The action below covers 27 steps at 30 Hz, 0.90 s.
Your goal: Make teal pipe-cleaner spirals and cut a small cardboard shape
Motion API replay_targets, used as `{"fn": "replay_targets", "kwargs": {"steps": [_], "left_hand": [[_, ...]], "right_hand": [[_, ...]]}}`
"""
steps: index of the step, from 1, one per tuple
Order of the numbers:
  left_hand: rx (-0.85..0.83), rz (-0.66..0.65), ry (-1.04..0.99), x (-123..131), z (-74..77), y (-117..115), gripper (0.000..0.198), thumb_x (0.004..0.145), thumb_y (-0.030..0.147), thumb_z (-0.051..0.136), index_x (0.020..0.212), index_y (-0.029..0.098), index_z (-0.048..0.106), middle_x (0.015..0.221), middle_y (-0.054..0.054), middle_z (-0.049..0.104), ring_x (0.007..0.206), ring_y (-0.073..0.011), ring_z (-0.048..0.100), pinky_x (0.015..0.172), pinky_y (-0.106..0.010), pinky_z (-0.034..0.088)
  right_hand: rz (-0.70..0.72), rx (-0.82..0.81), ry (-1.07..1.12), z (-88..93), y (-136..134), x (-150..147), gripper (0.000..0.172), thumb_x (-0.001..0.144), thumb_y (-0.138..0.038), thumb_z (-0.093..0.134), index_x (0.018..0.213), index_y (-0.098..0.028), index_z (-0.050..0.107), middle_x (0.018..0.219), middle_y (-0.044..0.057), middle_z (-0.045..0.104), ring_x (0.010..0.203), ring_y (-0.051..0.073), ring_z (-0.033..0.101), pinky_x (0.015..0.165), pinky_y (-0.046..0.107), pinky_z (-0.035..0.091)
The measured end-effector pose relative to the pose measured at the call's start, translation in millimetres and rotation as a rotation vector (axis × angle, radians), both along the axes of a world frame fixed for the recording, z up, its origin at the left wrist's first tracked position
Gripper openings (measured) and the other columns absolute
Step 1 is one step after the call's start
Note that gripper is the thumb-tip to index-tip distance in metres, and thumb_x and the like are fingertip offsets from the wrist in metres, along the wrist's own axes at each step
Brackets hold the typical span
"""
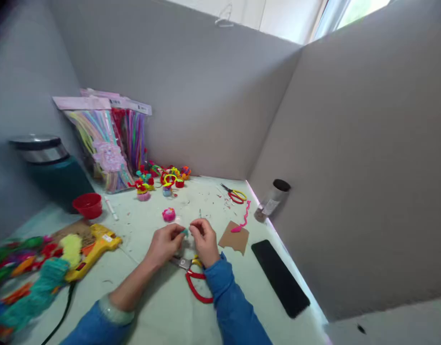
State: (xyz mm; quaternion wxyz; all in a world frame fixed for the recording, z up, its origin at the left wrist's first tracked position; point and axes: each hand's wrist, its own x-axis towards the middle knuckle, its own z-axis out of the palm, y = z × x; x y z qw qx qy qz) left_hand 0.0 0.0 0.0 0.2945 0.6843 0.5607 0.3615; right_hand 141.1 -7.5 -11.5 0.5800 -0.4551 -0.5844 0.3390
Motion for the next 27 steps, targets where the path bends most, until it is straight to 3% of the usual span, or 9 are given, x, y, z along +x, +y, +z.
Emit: {"fn": "replay_targets", "kwargs": {"steps": [4,8,11,15,18,27], "left_hand": [[-0.005,0.024,-0.045,0.5,1.5,1.0,0.021,0.072,0.021,0.050,0.084,0.015,0.066,0.059,-0.001,0.063,0.053,-0.0126,0.056,0.055,-0.022,0.039],[0.001,0.024,-0.064,1.1,4.1,-0.6,0.019,0.071,0.019,0.050,0.080,0.015,0.067,0.057,0.000,0.062,0.050,-0.0119,0.054,0.052,-0.022,0.037],[-0.006,-0.021,-0.106,1.9,3.3,-1.7,0.018,0.071,0.020,0.051,0.078,0.015,0.067,0.055,0.000,0.060,0.048,-0.0112,0.052,0.050,-0.021,0.035],[-0.106,-0.133,-0.215,3.4,0.4,-1.4,0.018,0.070,0.024,0.054,0.080,0.015,0.066,0.051,0.001,0.058,0.044,-0.0111,0.050,0.045,-0.021,0.034],[-0.135,-0.131,-0.257,4.4,-1.3,-0.1,0.022,0.071,0.029,0.055,0.082,0.014,0.066,0.050,0.001,0.057,0.043,-0.0118,0.049,0.043,-0.021,0.033],[0.050,-0.032,0.004,3.6,0.7,-0.8,0.019,0.071,0.030,0.057,0.080,0.017,0.068,0.067,-0.002,0.065,0.056,-0.0130,0.053,0.057,-0.023,0.036]], "right_hand": [[0.059,0.067,-0.136,2.5,-1.8,-1.2,0.012,0.080,-0.022,0.055,0.091,-0.019,0.058,0.082,0.002,0.055,0.073,0.014,0.052,0.068,0.025,0.043],[0.074,0.136,-0.227,2.4,-2.3,-1.5,0.005,0.079,-0.019,0.055,0.077,-0.019,0.060,0.079,0.002,0.053,0.072,0.014,0.049,0.066,0.025,0.041],[0.060,0.089,-0.115,0.0,0.3,-0.4,0.007,0.078,-0.022,0.057,0.072,-0.018,0.058,0.076,0.001,0.052,0.071,0.014,0.049,0.066,0.025,0.040],[0.087,-0.128,0.132,-3.3,4.7,2.2,0.014,0.074,-0.031,0.062,0.073,-0.018,0.055,0.064,-0.004,0.050,0.057,0.011,0.044,0.056,0.023,0.037],[0.087,-0.205,0.214,-2.9,6.1,3.1,0.020,0.072,-0.035,0.064,0.073,-0.018,0.054,0.058,-0.006,0.046,0.050,0.009,0.040,0.051,0.021,0.034],[0.077,-0.136,0.098,-0.6,2.3,-1.3,0.015,0.075,-0.031,0.062,0.072,-0.017,0.057,0.060,-0.005,0.049,0.053,0.009,0.042,0.052,0.021,0.035]]}}
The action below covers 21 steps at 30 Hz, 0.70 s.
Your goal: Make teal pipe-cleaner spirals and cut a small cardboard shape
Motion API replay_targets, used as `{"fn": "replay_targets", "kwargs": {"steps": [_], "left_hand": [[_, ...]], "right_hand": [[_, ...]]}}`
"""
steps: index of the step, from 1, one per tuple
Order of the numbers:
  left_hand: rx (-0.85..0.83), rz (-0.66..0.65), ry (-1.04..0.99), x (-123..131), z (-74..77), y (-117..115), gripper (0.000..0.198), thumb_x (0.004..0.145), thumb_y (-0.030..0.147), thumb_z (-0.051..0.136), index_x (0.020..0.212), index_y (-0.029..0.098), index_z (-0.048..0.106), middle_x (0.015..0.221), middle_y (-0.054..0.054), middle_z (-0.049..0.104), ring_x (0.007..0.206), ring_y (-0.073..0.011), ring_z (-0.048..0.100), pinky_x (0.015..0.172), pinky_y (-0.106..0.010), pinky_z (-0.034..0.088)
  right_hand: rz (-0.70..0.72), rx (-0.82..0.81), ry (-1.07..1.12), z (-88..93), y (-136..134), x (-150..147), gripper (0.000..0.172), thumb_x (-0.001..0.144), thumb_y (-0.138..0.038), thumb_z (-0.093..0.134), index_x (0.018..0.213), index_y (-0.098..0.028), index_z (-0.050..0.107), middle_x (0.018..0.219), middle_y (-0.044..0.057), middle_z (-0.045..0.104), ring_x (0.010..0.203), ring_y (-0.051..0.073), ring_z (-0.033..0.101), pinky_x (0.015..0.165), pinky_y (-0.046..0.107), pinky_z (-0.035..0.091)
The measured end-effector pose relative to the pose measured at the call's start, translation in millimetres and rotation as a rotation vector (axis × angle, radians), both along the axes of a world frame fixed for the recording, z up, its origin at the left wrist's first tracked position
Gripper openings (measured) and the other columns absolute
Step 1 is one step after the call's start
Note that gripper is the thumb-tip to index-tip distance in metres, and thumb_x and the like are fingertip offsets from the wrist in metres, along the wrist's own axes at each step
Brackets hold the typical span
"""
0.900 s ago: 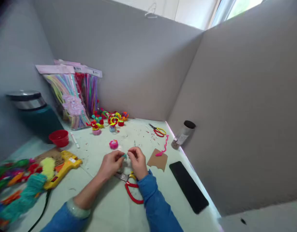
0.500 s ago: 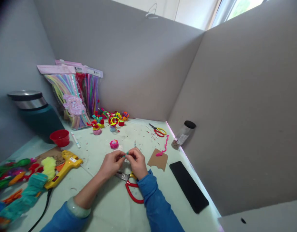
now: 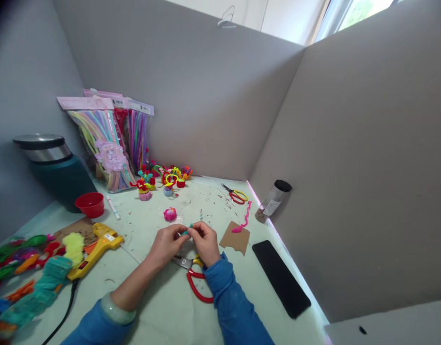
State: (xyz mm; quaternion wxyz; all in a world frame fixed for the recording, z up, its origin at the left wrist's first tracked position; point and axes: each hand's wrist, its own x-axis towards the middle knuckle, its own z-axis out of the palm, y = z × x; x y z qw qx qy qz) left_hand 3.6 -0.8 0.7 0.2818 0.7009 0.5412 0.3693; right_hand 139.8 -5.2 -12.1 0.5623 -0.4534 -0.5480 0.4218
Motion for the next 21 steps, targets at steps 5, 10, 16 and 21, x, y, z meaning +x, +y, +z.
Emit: {"fn": "replay_targets", "kwargs": {"steps": [5,10,16,21], "left_hand": [[0.090,-0.025,0.085,-1.8,-0.8,-1.2,0.016,0.075,0.026,0.053,0.078,0.018,0.068,0.073,-0.004,0.066,0.061,-0.0134,0.053,0.061,-0.023,0.036],[0.029,-0.037,0.030,-0.2,1.7,-2.4,0.014,0.074,0.026,0.053,0.071,0.017,0.065,0.062,-0.002,0.062,0.055,-0.0122,0.051,0.057,-0.023,0.035],[-0.100,-0.113,-0.186,3.3,1.8,-3.6,0.017,0.074,0.029,0.052,0.073,0.016,0.064,0.051,0.002,0.055,0.047,-0.0106,0.047,0.049,-0.021,0.034],[-0.287,-0.126,-0.320,1.0,0.2,1.1,0.027,0.067,0.033,0.060,0.085,0.013,0.065,0.054,0.001,0.058,0.045,-0.0119,0.051,0.046,-0.022,0.036]], "right_hand": [[-0.032,0.034,-0.060,-3.5,-0.9,0.0,0.016,0.077,-0.032,0.059,0.076,-0.017,0.056,0.061,-0.004,0.049,0.054,0.010,0.043,0.053,0.022,0.037],[-0.049,0.053,-0.050,-4.5,-1.2,0.7,0.016,0.077,-0.033,0.059,0.075,-0.018,0.055,0.062,-0.004,0.048,0.055,0.010,0.044,0.054,0.022,0.037],[0.018,-0.067,0.106,-0.9,0.9,2.3,0.022,0.075,-0.038,0.061,0.073,-0.019,0.052,0.054,-0.007,0.043,0.048,0.008,0.039,0.048,0.021,0.033],[0.008,-0.042,0.122,-0.4,1.7,3.0,0.021,0.074,-0.037,0.062,0.074,-0.018,0.053,0.056,-0.007,0.044,0.048,0.008,0.038,0.047,0.020,0.032]]}}
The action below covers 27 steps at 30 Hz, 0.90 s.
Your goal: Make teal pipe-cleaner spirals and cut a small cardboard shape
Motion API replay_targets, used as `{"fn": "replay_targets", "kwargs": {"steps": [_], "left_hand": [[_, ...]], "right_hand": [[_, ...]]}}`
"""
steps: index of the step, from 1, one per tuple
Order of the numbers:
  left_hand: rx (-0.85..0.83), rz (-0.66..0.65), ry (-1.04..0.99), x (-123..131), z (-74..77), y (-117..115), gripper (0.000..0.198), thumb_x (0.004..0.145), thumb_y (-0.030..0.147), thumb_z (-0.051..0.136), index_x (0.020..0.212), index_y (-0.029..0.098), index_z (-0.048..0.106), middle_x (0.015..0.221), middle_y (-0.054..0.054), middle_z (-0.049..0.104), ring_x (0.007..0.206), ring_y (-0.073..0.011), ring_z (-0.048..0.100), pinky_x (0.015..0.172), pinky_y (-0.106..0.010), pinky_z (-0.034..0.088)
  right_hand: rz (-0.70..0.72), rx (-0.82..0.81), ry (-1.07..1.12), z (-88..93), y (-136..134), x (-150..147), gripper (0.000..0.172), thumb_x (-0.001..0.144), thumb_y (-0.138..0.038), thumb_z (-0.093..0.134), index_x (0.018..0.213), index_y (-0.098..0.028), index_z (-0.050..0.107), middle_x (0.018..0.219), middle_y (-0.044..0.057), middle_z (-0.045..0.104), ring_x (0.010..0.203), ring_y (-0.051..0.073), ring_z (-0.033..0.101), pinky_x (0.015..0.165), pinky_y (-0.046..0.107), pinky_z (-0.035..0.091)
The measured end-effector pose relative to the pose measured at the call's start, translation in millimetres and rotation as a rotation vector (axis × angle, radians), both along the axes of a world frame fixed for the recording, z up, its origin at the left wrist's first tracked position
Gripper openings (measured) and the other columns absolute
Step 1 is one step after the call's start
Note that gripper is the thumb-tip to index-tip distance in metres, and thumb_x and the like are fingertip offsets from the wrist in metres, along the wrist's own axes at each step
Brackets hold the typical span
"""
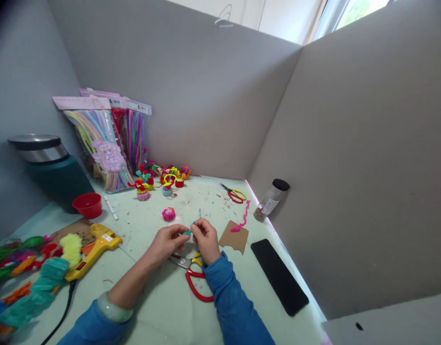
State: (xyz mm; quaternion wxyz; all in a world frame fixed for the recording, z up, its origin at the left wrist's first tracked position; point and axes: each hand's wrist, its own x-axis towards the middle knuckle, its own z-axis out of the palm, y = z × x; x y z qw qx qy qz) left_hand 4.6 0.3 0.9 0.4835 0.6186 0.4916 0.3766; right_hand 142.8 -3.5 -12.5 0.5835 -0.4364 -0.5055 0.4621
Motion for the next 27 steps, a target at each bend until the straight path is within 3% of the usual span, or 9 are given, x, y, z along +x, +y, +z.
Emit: {"fn": "replay_targets", "kwargs": {"steps": [3,9,13,16,21,27], "left_hand": [[-0.016,-0.016,-0.019,-2.6,2.2,1.0,0.031,0.066,0.035,0.061,0.088,0.013,0.066,0.060,-0.001,0.062,0.046,-0.0121,0.052,0.046,-0.022,0.037],[0.090,-0.026,0.052,-2.7,8.6,-2.8,0.019,0.069,0.032,0.059,0.072,0.015,0.066,0.049,0.001,0.056,0.044,-0.0111,0.049,0.045,-0.021,0.035],[-0.045,-0.035,-0.160,-0.2,7.9,-2.6,0.019,0.065,0.031,0.062,0.074,0.013,0.062,0.060,0.001,0.059,0.044,-0.0096,0.050,0.045,-0.021,0.037],[-0.145,-0.035,-0.263,-0.2,9.6,-1.9,0.022,0.063,0.031,0.065,0.072,0.012,0.060,0.054,0.003,0.055,0.041,-0.0080,0.047,0.045,-0.021,0.035],[-0.180,-0.036,-0.350,-3.3,14.9,-1.9,0.027,0.061,0.035,0.069,0.069,0.011,0.059,0.050,0.003,0.053,0.041,-0.0072,0.046,0.046,-0.020,0.034],[-0.197,-0.021,-0.452,-5.2,14.7,-2.2,0.028,0.062,0.036,0.070,0.071,0.012,0.059,0.050,0.002,0.055,0.045,-0.0088,0.050,0.051,-0.021,0.039]], "right_hand": [[-0.005,0.007,-0.015,0.2,-0.8,-0.2,0.020,0.075,-0.037,0.061,0.074,-0.018,0.054,0.056,-0.006,0.044,0.048,0.008,0.038,0.047,0.020,0.032],[0.013,0.000,-0.052,2.5,-1.9,-1.2,0.022,0.074,-0.038,0.062,0.073,-0.018,0.054,0.058,-0.005,0.045,0.049,0.008,0.039,0.048,0.021,0.034],[-0.005,0.033,0.011,2.8,-1.7,-0.6,0.020,0.078,-0.035,0.059,0.091,-0.020,0.057,0.065,-0.004,0.047,0.050,0.008,0.040,0.047,0.020,0.034],[0.002,0.142,-0.045,3.6,-3.3,0.1,0.025,0.082,-0.031,0.054,0.106,-0.023,0.058,0.081,0.000,0.052,0.057,0.010,0.046,0.052,0.022,0.039],[-0.011,0.290,-0.276,5.8,-5.6,-0.3,0.017,0.085,-0.027,0.051,0.088,-0.020,0.066,0.087,0.004,0.055,0.070,0.014,0.052,0.063,0.026,0.043],[-0.086,0.311,-0.315,7.1,-5.0,-1.4,0.013,0.083,-0.024,0.052,0.080,-0.020,0.064,0.089,0.005,0.053,0.084,0.018,0.053,0.065,0.026,0.043]]}}
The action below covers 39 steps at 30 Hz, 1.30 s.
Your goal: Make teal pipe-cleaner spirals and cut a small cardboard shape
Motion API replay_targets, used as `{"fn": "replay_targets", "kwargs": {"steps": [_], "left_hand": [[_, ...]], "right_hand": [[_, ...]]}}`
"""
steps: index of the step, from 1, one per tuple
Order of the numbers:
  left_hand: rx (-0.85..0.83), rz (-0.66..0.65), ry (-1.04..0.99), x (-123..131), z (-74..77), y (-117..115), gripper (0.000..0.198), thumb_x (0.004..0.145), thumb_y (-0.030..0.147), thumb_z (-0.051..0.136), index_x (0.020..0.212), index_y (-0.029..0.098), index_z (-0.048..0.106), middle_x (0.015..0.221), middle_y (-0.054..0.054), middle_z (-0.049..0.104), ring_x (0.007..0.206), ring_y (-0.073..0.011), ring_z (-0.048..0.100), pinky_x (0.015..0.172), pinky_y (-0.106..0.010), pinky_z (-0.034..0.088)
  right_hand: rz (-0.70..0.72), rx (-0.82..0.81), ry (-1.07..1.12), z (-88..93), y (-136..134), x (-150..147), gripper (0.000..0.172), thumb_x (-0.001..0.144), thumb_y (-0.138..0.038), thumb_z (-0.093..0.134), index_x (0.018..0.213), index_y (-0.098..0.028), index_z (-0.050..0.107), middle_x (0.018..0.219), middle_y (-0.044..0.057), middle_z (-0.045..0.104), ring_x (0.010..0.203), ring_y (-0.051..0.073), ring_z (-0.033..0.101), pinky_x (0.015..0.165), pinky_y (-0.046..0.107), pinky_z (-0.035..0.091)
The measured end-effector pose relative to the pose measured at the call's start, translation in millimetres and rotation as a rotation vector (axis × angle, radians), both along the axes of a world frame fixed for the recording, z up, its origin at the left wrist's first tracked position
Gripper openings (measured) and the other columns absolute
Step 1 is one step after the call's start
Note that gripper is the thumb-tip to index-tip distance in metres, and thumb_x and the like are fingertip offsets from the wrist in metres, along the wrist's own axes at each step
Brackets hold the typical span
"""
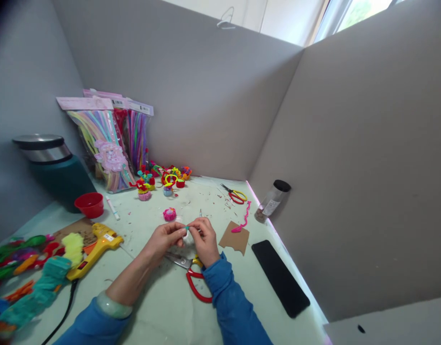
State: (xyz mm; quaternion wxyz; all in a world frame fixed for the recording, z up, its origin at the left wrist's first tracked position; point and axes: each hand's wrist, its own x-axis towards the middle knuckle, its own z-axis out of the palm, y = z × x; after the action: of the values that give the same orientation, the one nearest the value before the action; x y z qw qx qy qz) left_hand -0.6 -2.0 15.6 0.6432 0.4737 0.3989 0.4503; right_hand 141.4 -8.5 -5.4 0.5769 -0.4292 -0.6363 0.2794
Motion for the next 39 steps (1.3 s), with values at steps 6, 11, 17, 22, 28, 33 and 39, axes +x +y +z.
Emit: {"fn": "replay_targets", "kwargs": {"steps": [6,11,17,22,28,33,39], "left_hand": [[0.005,-0.008,0.077,-0.1,3.5,0.8,0.032,0.059,0.036,0.072,0.076,0.011,0.063,0.055,0.000,0.060,0.048,-0.0100,0.053,0.053,-0.022,0.041],[0.075,0.047,0.167,1.1,-1.9,4.1,0.028,0.057,0.032,0.069,0.075,0.012,0.062,0.064,0.000,0.062,0.048,-0.0107,0.054,0.051,-0.024,0.043],[0.260,0.123,0.445,-1.1,-10.3,4.7,0.022,0.065,0.034,0.063,0.078,0.016,0.064,0.049,0.002,0.059,0.047,-0.0137,0.055,0.048,-0.023,0.038],[0.279,0.155,0.438,0.6,-12.5,4.0,0.020,0.066,0.036,0.063,0.071,0.017,0.060,0.050,0.002,0.060,0.049,-0.0148,0.058,0.050,-0.023,0.040],[0.225,0.172,0.271,1.7,-11.8,6.5,0.027,0.064,0.034,0.064,0.085,0.017,0.062,0.067,0.001,0.063,0.050,-0.0130,0.059,0.051,-0.024,0.044],[0.153,0.187,0.268,0.3,-7.1,6.5,0.023,0.064,0.033,0.065,0.078,0.015,0.061,0.057,0.001,0.061,0.050,-0.0137,0.058,0.052,-0.024,0.043],[0.041,0.183,0.094,-1.7,-4.5,5.6,0.027,0.062,0.033,0.069,0.077,0.012,0.059,0.047,0.002,0.058,0.045,-0.0110,0.054,0.050,-0.021,0.041]], "right_hand": [[-0.030,0.006,-0.009,1.6,-1.0,-0.1,0.011,0.083,-0.023,0.051,0.078,-0.019,0.061,0.087,0.005,0.055,0.083,0.017,0.053,0.065,0.026,0.043],[-0.051,-0.010,-0.010,0.7,-1.4,0.0,0.007,0.083,-0.023,0.053,0.079,-0.019,0.057,0.077,0.001,0.054,0.071,0.015,0.051,0.065,0.026,0.042],[-0.056,-0.012,-0.031,0.1,-1.5,-0.4,0.010,0.082,-0.025,0.053,0.076,-0.019,0.058,0.074,0.001,0.053,0.070,0.015,0.049,0.065,0.026,0.040],[-0.014,-0.076,-0.017,-4.5,-0.2,-0.5,0.014,0.082,-0.027,0.052,0.073,-0.019,0.058,0.067,-0.001,0.050,0.064,0.014,0.047,0.060,0.025,0.038],[0.026,-0.089,-0.014,-4.7,-1.0,-1.1,0.012,0.083,-0.026,0.051,0.082,-0.019,0.062,0.075,0.001,0.054,0.063,0.013,0.048,0.058,0.024,0.039],[0.056,-0.191,0.073,-7.6,-1.2,-1.0,0.013,0.083,-0.030,0.052,0.085,-0.020,0.061,0.062,-0.002,0.051,0.054,0.012,0.046,0.052,0.023,0.037],[0.149,-0.244,0.243,-8.2,-1.2,-3.4,0.015,0.079,-0.031,0.058,0.088,-0.019,0.058,0.068,-0.001,0.055,0.052,0.010,0.046,0.050,0.022,0.038]]}}
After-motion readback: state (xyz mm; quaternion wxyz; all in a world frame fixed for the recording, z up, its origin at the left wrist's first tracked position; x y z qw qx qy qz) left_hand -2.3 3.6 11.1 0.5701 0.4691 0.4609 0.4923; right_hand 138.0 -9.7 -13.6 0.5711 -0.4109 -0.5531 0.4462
